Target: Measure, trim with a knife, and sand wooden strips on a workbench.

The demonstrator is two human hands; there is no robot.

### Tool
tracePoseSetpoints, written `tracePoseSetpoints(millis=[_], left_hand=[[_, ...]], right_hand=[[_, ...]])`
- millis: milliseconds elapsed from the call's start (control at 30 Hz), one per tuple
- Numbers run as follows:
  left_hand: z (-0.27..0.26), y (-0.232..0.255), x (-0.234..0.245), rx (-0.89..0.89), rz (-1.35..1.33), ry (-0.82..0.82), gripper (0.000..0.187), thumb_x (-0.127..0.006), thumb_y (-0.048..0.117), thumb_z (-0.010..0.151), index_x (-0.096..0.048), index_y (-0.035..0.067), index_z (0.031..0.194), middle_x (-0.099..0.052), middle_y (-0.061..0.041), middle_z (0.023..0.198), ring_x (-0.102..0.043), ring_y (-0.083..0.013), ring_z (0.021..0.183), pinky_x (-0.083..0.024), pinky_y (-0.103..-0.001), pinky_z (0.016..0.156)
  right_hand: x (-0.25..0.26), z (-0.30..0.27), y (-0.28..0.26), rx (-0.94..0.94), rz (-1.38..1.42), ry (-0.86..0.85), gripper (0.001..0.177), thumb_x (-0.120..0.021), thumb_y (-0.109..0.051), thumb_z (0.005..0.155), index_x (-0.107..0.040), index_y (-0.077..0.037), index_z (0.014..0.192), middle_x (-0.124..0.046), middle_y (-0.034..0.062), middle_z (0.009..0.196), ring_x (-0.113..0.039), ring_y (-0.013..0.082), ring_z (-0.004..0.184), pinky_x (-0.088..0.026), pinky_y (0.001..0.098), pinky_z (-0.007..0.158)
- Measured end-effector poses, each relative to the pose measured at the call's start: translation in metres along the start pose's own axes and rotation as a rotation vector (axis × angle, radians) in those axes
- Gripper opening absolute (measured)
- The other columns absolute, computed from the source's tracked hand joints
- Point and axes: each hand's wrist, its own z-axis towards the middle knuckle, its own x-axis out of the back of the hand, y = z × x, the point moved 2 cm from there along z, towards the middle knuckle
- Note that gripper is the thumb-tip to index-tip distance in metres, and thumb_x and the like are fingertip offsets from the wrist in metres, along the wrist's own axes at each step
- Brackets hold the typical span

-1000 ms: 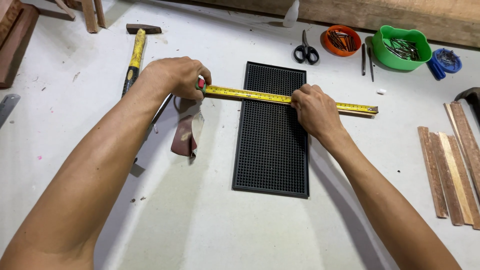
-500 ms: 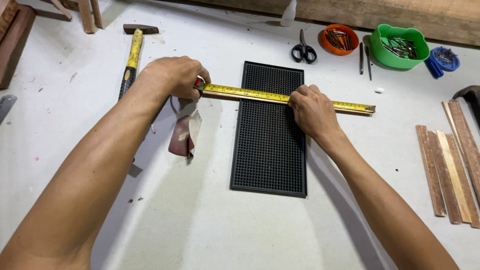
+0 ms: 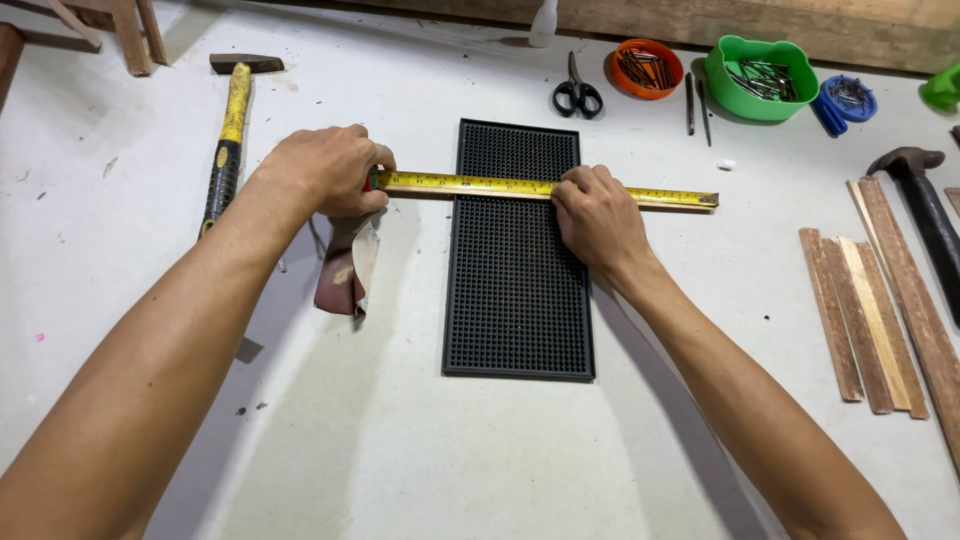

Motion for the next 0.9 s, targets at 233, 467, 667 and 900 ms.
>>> tracePoseSetpoints(millis=[233,467,667,900], left_hand=[[-0.002,0.010,0.001,-0.013,-0.012,-0.008,0.037,-0.074,0.043,0.088,-0.072,0.023,0.120,-0.066,-0.007,0.114,-0.069,-0.0251,0.100,-0.059,-0.044,0.091],[0.004,0.012,-0.003,-0.034,-0.039,0.053,0.023,-0.072,0.032,0.092,-0.077,0.020,0.111,-0.076,-0.004,0.101,-0.072,-0.0209,0.092,-0.059,-0.040,0.088],[0.006,0.004,-0.002,-0.018,-0.190,0.090,0.025,-0.069,0.036,0.094,-0.078,0.022,0.114,-0.078,-0.008,0.101,-0.073,-0.0249,0.092,-0.058,-0.044,0.088],[-0.005,0.009,0.008,-0.013,-0.168,0.082,0.029,-0.068,0.041,0.096,-0.076,0.023,0.117,-0.078,-0.009,0.095,-0.074,-0.0241,0.091,-0.058,-0.042,0.088]], right_hand=[[0.007,0.009,0.007,0.022,0.018,0.012,0.013,-0.072,-0.016,0.091,-0.074,-0.003,0.091,-0.070,0.0094,0.101,-0.063,0.0236,0.089,-0.053,0.0370,0.080],[0.004,0.012,0.013,-0.056,0.098,-0.037,0.011,-0.072,-0.015,0.094,-0.073,-0.005,0.098,-0.068,0.0083,0.096,-0.064,0.0211,0.082,-0.050,0.0390,0.080],[0.005,0.012,0.014,-0.068,0.133,-0.053,0.012,-0.071,-0.017,0.095,-0.073,-0.006,0.100,-0.069,0.0082,0.095,-0.064,0.0209,0.080,-0.050,0.0391,0.078],[0.005,0.010,0.014,-0.045,0.116,-0.051,0.025,-0.073,-0.021,0.094,-0.071,-0.006,0.113,-0.069,0.0089,0.096,-0.065,0.0215,0.082,-0.051,0.0398,0.081]])
